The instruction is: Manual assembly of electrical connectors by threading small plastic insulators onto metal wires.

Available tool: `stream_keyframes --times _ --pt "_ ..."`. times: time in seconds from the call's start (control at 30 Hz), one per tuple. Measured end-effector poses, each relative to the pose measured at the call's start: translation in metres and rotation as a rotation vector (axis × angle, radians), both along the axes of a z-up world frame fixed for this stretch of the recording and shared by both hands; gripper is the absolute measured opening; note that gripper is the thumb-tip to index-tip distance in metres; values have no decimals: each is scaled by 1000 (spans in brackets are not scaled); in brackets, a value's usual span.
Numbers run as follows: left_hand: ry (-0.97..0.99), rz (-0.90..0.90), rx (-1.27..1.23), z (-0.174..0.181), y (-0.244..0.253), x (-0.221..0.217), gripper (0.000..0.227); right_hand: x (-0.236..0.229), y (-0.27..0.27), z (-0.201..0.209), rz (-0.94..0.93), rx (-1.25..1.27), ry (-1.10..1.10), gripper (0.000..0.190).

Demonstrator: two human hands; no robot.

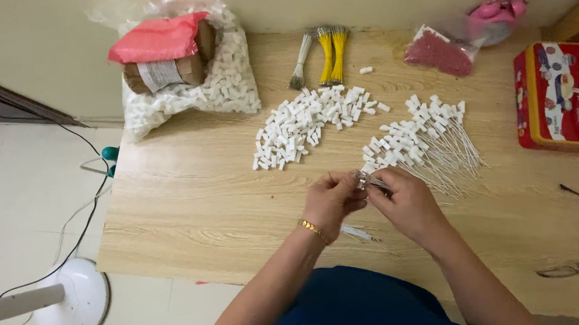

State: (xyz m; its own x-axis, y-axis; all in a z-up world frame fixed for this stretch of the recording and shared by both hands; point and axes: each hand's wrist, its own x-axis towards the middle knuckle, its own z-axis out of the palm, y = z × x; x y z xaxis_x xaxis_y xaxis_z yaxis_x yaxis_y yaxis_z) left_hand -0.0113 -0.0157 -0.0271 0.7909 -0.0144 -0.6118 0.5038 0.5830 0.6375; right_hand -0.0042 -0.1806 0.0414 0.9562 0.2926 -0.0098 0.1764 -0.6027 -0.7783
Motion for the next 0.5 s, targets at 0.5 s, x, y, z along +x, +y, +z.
stream_keyframes --times 0.5 --pt "-144 -279 1742 -173 117 58 22 21 -34 -84 -196 -134 149 30"
